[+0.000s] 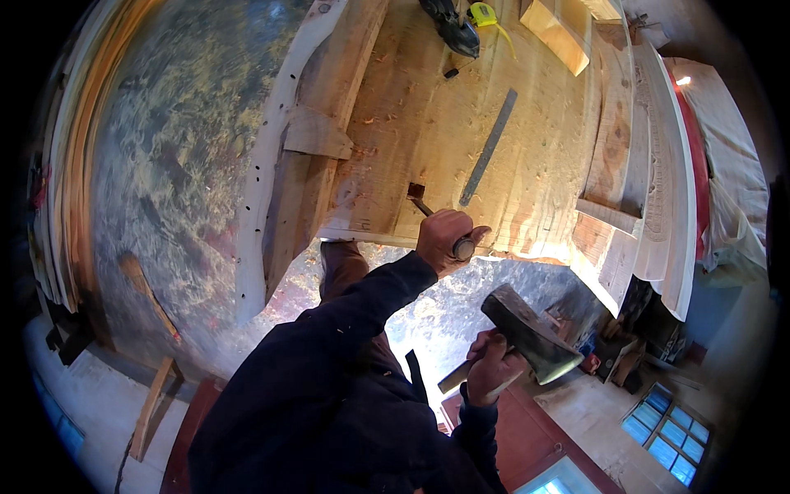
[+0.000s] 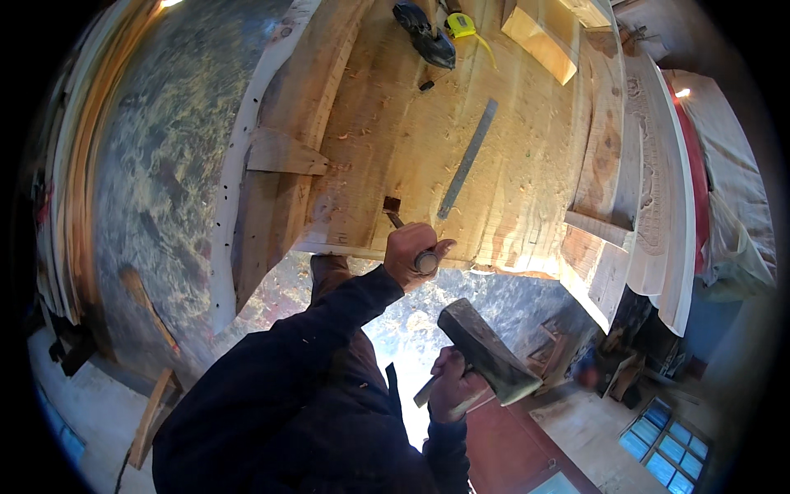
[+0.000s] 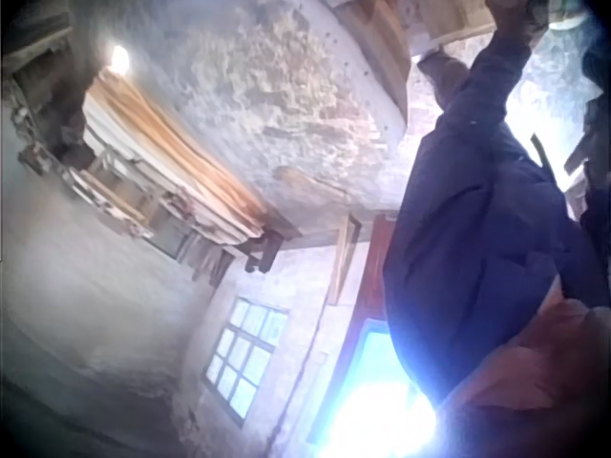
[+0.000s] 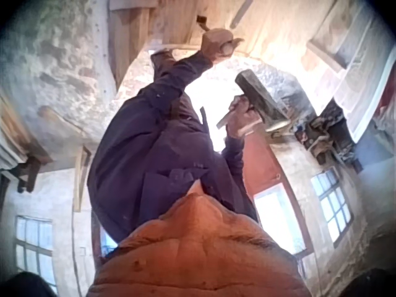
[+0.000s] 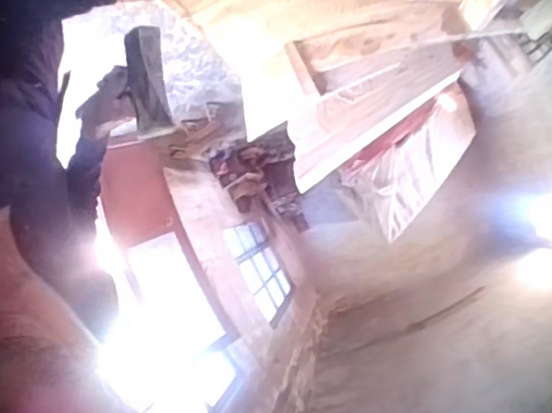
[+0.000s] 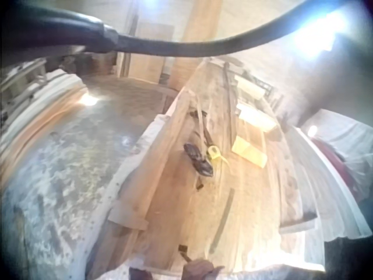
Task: The person uses a chisel and an axe to carve a rectangular notch into a large wooden plank, striking the chisel with the back of the axe head to chip away wood.
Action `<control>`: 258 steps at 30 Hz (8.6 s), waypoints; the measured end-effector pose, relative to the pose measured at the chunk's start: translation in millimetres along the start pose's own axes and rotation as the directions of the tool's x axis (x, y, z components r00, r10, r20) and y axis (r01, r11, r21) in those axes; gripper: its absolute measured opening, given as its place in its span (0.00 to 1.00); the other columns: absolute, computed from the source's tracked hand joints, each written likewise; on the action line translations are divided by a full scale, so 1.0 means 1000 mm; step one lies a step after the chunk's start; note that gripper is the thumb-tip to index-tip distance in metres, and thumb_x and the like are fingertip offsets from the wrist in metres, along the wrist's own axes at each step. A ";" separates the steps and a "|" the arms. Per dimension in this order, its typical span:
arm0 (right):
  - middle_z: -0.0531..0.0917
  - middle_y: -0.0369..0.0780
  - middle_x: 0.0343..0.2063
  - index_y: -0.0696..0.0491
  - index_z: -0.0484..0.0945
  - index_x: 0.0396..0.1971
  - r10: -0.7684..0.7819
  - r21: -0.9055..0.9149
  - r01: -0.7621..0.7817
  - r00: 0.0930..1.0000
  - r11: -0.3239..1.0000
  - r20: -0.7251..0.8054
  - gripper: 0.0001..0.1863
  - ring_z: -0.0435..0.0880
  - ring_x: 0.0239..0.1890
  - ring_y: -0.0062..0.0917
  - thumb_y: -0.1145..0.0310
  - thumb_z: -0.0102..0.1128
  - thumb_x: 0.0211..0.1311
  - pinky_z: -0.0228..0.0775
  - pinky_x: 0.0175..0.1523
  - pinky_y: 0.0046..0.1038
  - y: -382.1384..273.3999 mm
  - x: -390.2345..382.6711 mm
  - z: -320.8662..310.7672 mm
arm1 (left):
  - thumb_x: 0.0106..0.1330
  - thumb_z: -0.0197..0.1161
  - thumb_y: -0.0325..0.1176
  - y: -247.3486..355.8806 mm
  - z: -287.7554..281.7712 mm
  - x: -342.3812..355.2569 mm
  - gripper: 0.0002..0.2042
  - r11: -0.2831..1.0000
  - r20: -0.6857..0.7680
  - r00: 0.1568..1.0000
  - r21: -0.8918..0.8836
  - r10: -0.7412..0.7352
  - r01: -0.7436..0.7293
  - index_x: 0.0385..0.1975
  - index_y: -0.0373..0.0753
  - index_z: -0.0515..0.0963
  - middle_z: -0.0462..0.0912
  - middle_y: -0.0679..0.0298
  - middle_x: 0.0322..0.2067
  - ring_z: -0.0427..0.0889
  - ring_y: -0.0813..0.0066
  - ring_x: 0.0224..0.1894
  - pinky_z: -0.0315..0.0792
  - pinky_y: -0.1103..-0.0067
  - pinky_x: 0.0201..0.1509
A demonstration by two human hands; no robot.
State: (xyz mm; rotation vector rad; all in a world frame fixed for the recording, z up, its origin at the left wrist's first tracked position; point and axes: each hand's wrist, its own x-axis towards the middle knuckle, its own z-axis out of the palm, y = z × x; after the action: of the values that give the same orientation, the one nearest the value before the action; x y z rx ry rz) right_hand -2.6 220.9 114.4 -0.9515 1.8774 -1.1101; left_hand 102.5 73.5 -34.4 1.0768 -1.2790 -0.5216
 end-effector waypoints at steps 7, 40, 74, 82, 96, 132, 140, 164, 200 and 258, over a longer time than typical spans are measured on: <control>0.76 0.37 0.17 0.57 0.76 0.27 -0.332 -0.324 0.387 0.919 0.864 0.213 0.12 0.73 0.16 0.19 0.69 0.53 0.72 0.63 0.21 0.19 0.024 0.042 0.020 | 0.60 0.75 0.32 0.002 0.003 0.002 0.21 0.999 0.013 0.999 0.024 -0.041 0.040 0.16 0.39 0.65 0.66 0.57 0.15 0.70 0.54 0.18 0.61 0.64 0.23; 0.82 0.43 0.29 0.59 0.81 0.36 -0.098 -0.134 0.110 0.991 0.985 0.094 0.11 0.81 0.29 0.31 0.66 0.59 0.72 0.72 0.35 0.33 0.070 -0.010 0.020 | 0.52 0.76 0.24 -0.005 -0.010 -0.022 0.19 0.993 0.123 0.986 -0.057 0.108 -0.101 0.14 0.40 0.67 0.65 0.59 0.16 0.70 0.57 0.19 0.63 0.67 0.25; 0.77 0.37 0.22 0.58 0.76 0.34 -0.077 0.199 0.076 0.997 0.977 -0.007 0.18 0.75 0.20 0.22 0.58 0.50 0.75 0.67 0.23 0.22 -0.006 0.017 0.039 | 0.62 0.74 0.35 -0.033 -0.004 -0.005 0.21 0.999 0.031 0.999 -0.011 -0.045 0.045 0.15 0.41 0.67 0.67 0.57 0.15 0.70 0.55 0.18 0.61 0.65 0.22; 0.81 0.45 0.24 0.58 0.77 0.29 -0.147 -0.529 0.275 0.951 0.803 0.271 0.17 0.77 0.22 0.28 0.62 0.51 0.75 0.67 0.29 0.30 0.043 0.046 0.020 | 0.60 0.74 0.39 -0.029 0.005 -0.029 0.19 0.998 0.132 0.989 0.004 -0.068 0.068 0.16 0.43 0.69 0.71 0.56 0.17 0.75 0.51 0.23 0.65 0.62 0.28; 0.77 0.37 0.15 0.55 0.74 0.25 0.164 -0.299 -0.121 0.979 0.946 0.122 0.18 0.76 0.15 0.20 0.61 0.53 0.75 0.64 0.19 0.23 0.065 0.061 0.017 | 0.60 0.75 0.40 -0.055 0.015 -0.011 0.16 0.991 0.429 0.897 0.122 -0.105 0.057 0.21 0.41 0.74 0.79 0.58 0.22 0.81 0.52 0.31 0.71 0.62 0.35; 0.74 0.37 0.18 0.57 0.72 0.31 0.094 0.048 -0.094 0.995 0.994 0.019 0.13 0.73 0.16 0.19 0.64 0.55 0.74 0.64 0.21 0.21 0.055 -0.025 -0.011 | 0.65 0.73 0.43 -0.023 -0.003 0.002 0.23 0.974 0.053 0.975 -0.060 -0.217 0.219 0.15 0.39 0.70 0.68 0.58 0.13 0.68 0.66 0.14 0.61 0.71 0.20; 0.85 0.42 0.38 0.55 0.80 0.45 0.017 0.136 -0.033 0.993 0.990 0.116 0.13 0.84 0.36 0.31 0.61 0.59 0.72 0.76 0.44 0.28 0.062 0.041 0.005 | 0.64 0.74 0.45 -0.022 -0.005 0.004 0.24 0.979 0.014 0.983 -0.091 -0.182 0.182 0.15 0.40 0.68 0.66 0.57 0.14 0.67 0.60 0.16 0.60 0.68 0.20; 0.78 0.39 0.18 0.55 0.75 0.26 0.125 -0.105 -0.122 0.992 0.987 0.026 0.07 0.74 0.16 0.25 0.73 0.53 0.65 0.67 0.22 0.29 0.004 0.021 0.029 | 0.57 0.77 0.35 -0.047 -0.001 -0.024 0.16 0.999 0.031 0.999 -0.029 -0.037 0.037 0.21 0.41 0.72 0.72 0.56 0.20 0.75 0.52 0.24 0.67 0.65 0.28; 0.74 0.35 0.14 0.56 0.75 0.29 0.358 -0.336 -0.291 0.920 0.896 0.157 0.17 0.72 0.12 0.16 0.59 0.56 0.75 0.63 0.17 0.22 0.170 -0.045 -0.046 | 0.49 0.80 0.37 -0.005 -0.010 -0.027 0.19 0.981 0.306 0.933 -0.089 0.190 -0.171 0.16 0.40 0.71 0.66 0.63 0.18 0.71 0.61 0.23 0.61 0.67 0.28; 0.75 0.39 0.11 0.58 0.74 0.25 0.531 -0.416 -0.551 0.829 0.724 -0.175 0.26 0.77 0.10 0.24 0.49 0.53 0.73 0.68 0.17 0.29 0.268 -0.087 -0.129 | 0.66 0.73 0.45 -0.055 -0.012 0.168 0.23 -0.126 0.870 -0.029 -0.038 -0.493 0.991 0.13 0.46 0.70 0.66 0.75 0.12 0.64 0.84 0.14 0.61 0.76 0.19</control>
State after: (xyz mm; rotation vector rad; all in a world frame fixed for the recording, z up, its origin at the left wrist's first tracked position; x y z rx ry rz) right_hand -134.6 436.5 -65.2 -0.5319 2.2987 -0.3402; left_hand 171.7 -85.5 3.8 0.8550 -0.3787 -2.5145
